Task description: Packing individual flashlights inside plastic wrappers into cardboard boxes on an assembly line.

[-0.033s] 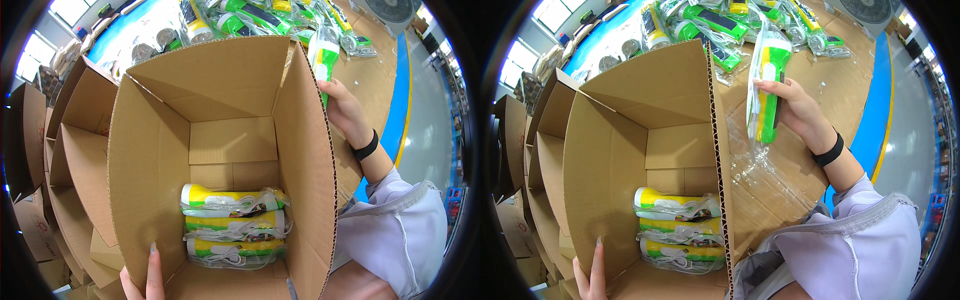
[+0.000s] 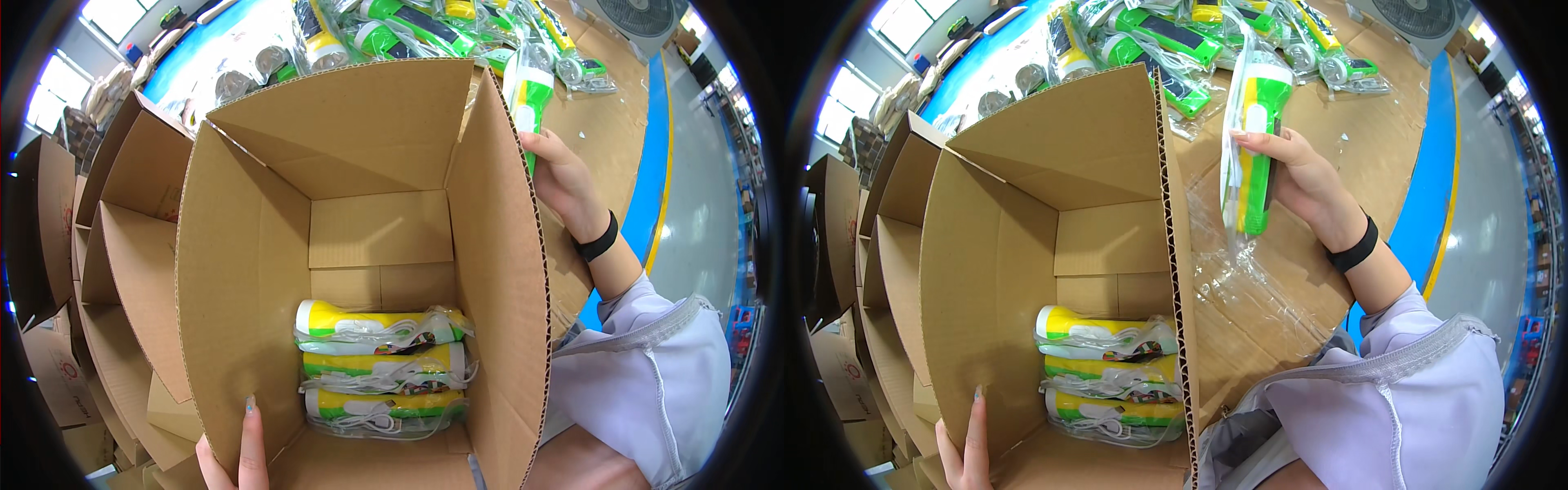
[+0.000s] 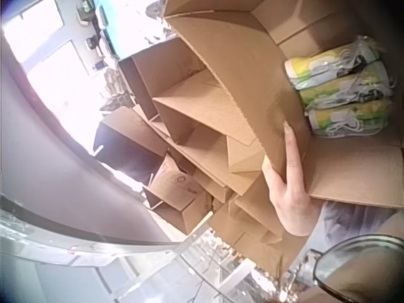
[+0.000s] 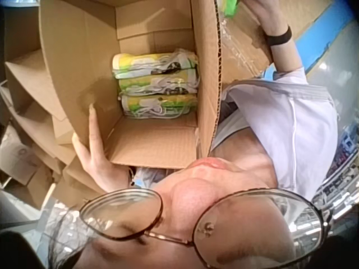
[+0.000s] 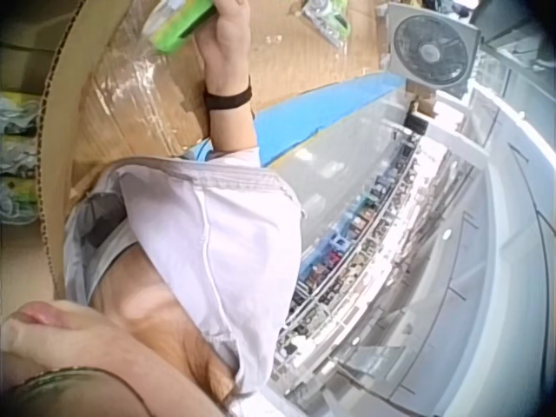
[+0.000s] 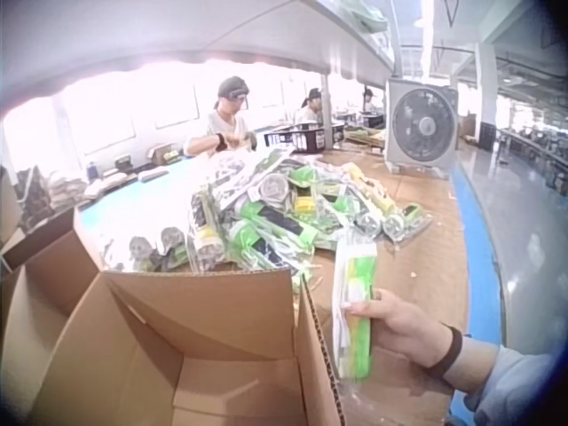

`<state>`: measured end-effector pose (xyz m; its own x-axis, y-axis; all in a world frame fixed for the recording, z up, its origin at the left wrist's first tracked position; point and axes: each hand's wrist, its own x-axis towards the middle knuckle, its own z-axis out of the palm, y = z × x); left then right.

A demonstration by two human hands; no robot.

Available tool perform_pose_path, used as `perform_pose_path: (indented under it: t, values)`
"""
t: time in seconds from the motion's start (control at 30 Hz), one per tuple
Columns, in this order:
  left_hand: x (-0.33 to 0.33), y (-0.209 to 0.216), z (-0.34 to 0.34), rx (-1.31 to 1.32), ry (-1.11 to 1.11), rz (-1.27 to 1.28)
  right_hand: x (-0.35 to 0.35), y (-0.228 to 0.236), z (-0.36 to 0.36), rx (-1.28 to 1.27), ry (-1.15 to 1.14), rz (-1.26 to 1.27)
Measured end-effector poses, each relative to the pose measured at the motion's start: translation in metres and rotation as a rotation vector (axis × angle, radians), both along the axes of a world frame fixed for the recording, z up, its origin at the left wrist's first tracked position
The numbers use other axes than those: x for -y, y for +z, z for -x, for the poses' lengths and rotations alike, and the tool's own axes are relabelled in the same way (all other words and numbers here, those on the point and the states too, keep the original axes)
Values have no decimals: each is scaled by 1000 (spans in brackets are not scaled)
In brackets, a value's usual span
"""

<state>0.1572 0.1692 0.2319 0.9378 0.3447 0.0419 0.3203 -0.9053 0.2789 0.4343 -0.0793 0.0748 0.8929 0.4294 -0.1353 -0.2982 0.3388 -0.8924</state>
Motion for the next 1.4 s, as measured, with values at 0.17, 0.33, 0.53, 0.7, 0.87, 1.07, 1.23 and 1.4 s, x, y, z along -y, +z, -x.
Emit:
perform_pose_path:
  t: [0.17,0.33,0.53,0.7,0.87,1.07,1.23,1.4]
  values:
    - [-1,-3,0,29,-30,-6,2,-2,0,-21,-49,-40]
    - [-2,-4,0,52,-41,-16,-1,0,2,-21,-77,-36]
    - [-3,-4,-1,54,-51,-27,3,-3,-2,-83,-33,-101]
    - [-4,-3,0,47,-46,-8,6,-2,-1,-84,28,-127]
    - [-5,-2,0,41,-44,3,4,0,0,3,50,-99]
    - [-5,0,3,33,-56,29,13,-4,-12,32,-31,-26]
    - [-5,1,3,5,-46,66,22,35,-29,467,267,518]
    - [-5,1,5,15,-49,65,14,52,-42,829,471,1244]
